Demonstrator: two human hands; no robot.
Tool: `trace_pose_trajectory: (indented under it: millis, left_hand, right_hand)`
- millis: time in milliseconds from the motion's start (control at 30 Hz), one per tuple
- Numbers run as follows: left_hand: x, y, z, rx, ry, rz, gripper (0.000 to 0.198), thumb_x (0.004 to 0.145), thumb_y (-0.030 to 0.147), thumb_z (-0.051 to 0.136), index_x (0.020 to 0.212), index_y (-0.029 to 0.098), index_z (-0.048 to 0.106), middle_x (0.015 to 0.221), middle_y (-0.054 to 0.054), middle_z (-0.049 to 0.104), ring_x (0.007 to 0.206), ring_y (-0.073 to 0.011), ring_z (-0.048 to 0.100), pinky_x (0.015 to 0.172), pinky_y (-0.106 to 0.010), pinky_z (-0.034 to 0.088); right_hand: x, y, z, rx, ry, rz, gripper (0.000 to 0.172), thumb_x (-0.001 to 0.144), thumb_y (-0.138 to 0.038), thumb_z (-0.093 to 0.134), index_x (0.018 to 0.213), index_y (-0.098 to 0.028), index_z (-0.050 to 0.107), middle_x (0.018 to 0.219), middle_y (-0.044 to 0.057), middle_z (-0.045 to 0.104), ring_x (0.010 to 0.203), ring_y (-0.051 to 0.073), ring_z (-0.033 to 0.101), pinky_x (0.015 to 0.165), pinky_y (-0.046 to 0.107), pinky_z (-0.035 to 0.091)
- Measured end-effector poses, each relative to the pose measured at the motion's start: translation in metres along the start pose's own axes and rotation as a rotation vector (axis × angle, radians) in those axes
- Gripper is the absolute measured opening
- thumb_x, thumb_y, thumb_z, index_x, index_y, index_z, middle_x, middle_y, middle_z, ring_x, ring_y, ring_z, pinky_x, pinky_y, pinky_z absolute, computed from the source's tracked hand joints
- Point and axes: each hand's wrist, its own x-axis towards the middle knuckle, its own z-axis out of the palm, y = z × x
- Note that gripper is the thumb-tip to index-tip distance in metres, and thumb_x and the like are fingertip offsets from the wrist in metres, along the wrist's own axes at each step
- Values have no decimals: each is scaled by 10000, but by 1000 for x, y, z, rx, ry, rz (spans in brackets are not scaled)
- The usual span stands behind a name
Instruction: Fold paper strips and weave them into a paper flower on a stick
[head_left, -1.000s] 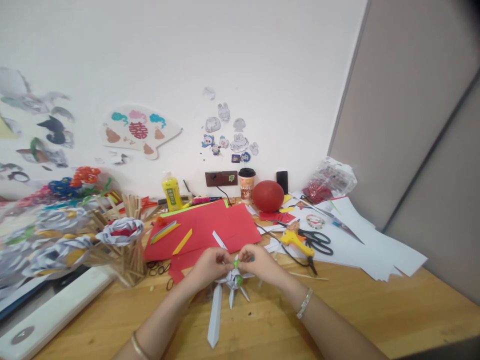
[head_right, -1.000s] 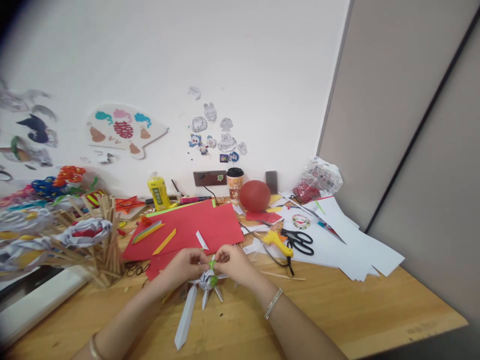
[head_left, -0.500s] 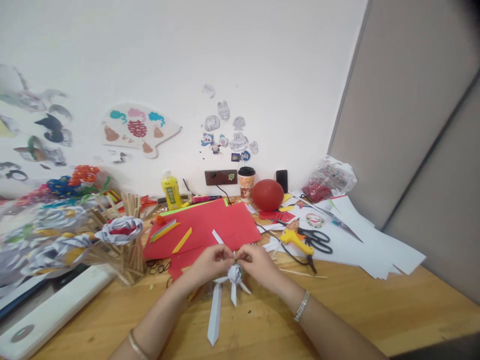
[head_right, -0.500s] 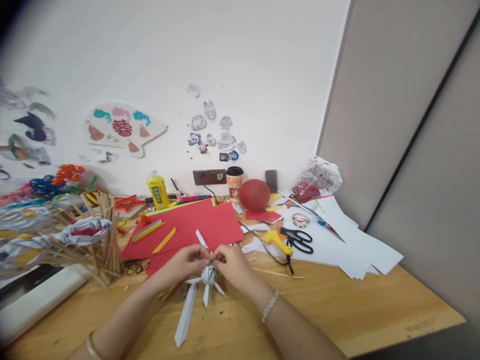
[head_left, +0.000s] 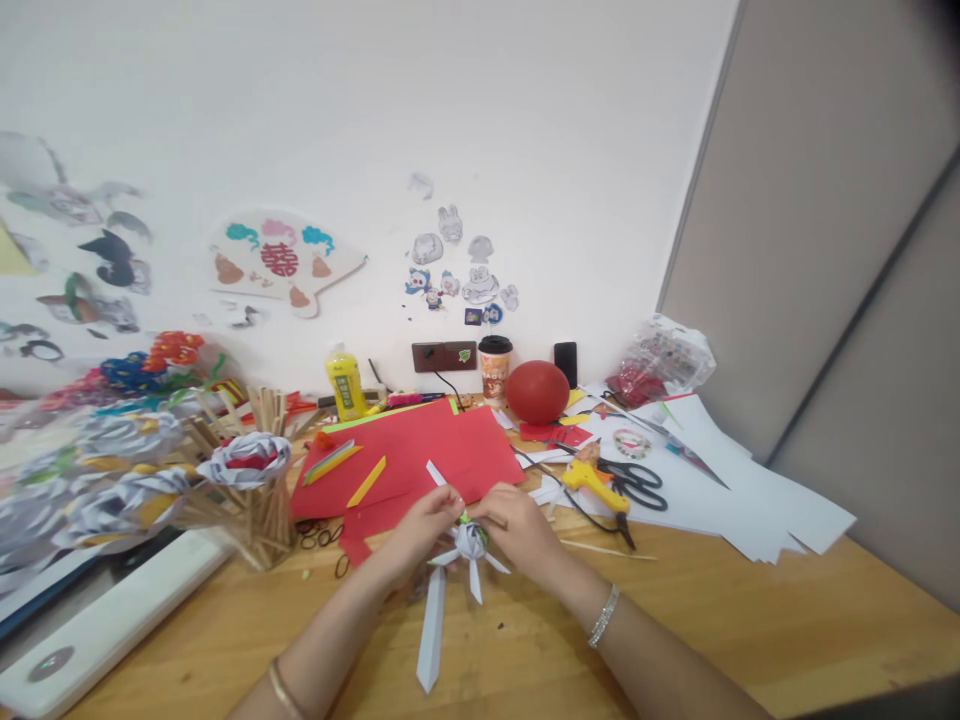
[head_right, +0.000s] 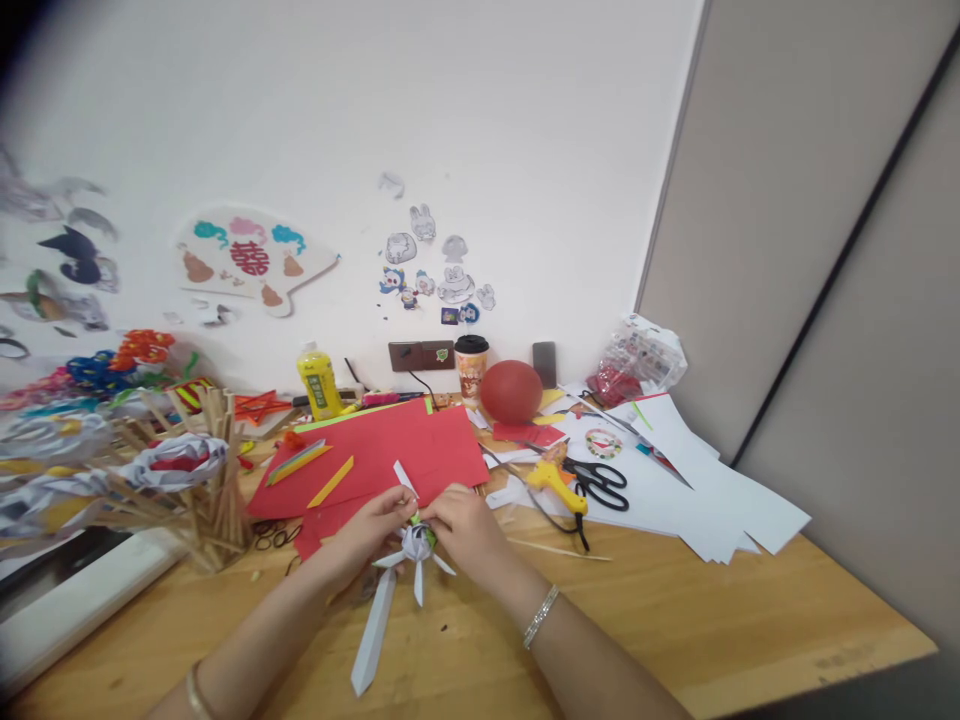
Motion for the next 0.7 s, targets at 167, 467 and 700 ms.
trace_pose_trajectory:
  millis: [167,467,700]
  left_hand:
    - [-1,-1,3,42,22,-12,301,694,469,521,773,209,391,506,54,531,404,-120,528,359,-201,392]
    - [5,-6,6,285,148,14,215,695,404,459,710,199,393,434,82,452,321,-97,448,326,-185,299]
    - [11,-6,0,463,272,202,168,696,339,423,622,190,400,514,59,428,469,-107,436,466,-221,336]
  right_hand:
    - [0,-3,-5,-34,-97,79,150,755,-112,568,862,-193,636,802,28,639,773,144,552,700,252,413]
    - [1,-7,-7,-149,-187,-3,149,801,-134,529,908,-180,622,815,38,641,778,148,540,699,249,395]
    - [-1,-4,-8,-104,-138,-161,237,883,-226,391,873,-174,622,806,63,646,749,155,524,692,271,401]
